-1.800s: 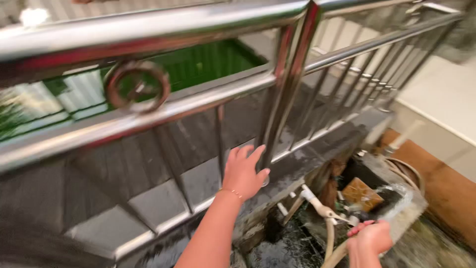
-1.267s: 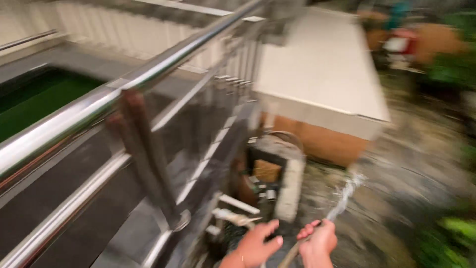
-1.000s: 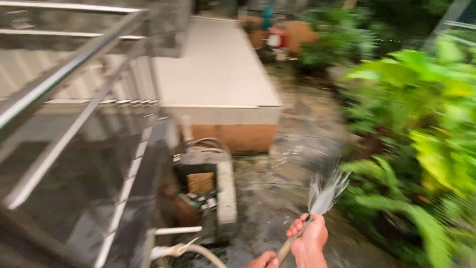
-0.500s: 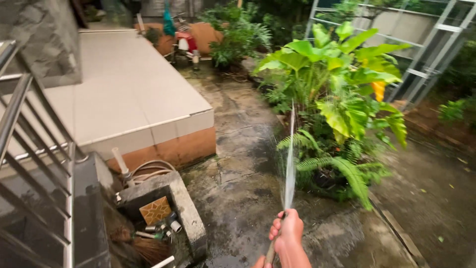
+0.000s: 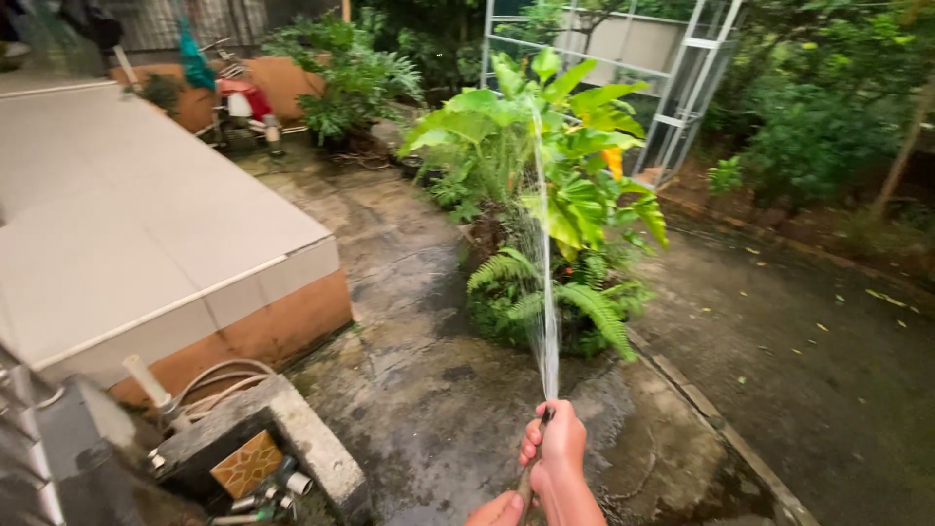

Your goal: Watering various plants in a garden using a hose

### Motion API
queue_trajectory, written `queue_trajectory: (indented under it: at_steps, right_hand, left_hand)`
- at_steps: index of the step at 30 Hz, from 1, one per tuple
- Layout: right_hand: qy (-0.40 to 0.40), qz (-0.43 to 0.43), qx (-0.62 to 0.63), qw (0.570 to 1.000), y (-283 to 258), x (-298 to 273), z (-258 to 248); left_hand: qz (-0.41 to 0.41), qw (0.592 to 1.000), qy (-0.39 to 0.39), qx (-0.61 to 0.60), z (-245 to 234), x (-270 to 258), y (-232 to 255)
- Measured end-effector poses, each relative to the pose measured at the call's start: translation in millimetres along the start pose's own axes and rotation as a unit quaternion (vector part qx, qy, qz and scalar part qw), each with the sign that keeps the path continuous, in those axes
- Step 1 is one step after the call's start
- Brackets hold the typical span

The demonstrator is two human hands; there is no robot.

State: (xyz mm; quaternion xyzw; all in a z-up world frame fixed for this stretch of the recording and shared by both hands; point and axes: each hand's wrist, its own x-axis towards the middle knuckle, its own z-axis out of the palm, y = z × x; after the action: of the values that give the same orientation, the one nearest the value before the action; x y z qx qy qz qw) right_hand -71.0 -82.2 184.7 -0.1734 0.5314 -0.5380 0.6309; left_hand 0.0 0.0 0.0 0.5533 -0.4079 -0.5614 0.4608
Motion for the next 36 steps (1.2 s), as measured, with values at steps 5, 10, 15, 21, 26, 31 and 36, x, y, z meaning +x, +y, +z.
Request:
queue_trajectory:
  at_steps: [5,10,15,21,26,31,36]
  right_hand:
    - [0.017,-0.021,0.019,0.999,-5.5,-2.4,-27.3]
    - [0.016,-0.021,0.022,0.999,5.0,19.0,-63.7]
    - [0.013,-0.035,-0.028,0.999,39.2,59.7,-111.7]
    - [0.031,-0.011,-0.051,0.998,44.9,44.2,-142.2]
    - [0.038,-0.007,-0.012,0.999,38.1,22.2,-154.5]
    - [0.030,-0.010,-0.014,0.999,38.3,5.5,-149.2]
    - [0.029,-0.049,-0.001,0.998,34.6,8.7,-128.1]
  left_hand:
    - [0.001,0.976,-0.109,0.187,16.1,41.6,-22.0]
    - [-0.076,0.986,-0.033,0.144,52.2,54.0,-50.6]
    - [-0.050,0.983,0.177,0.015,86.3,22.7,11.9]
    - [-0.085,0.985,0.068,-0.133,75.5,54.1,45.0]
    - [-0.084,0.977,0.111,-0.163,107.6,30.7,115.7]
    - [-0.063,0.969,0.125,-0.204,128.9,35.0,110.2]
    - [-0.048,0.949,0.140,-0.278,122.5,23.6,110.2]
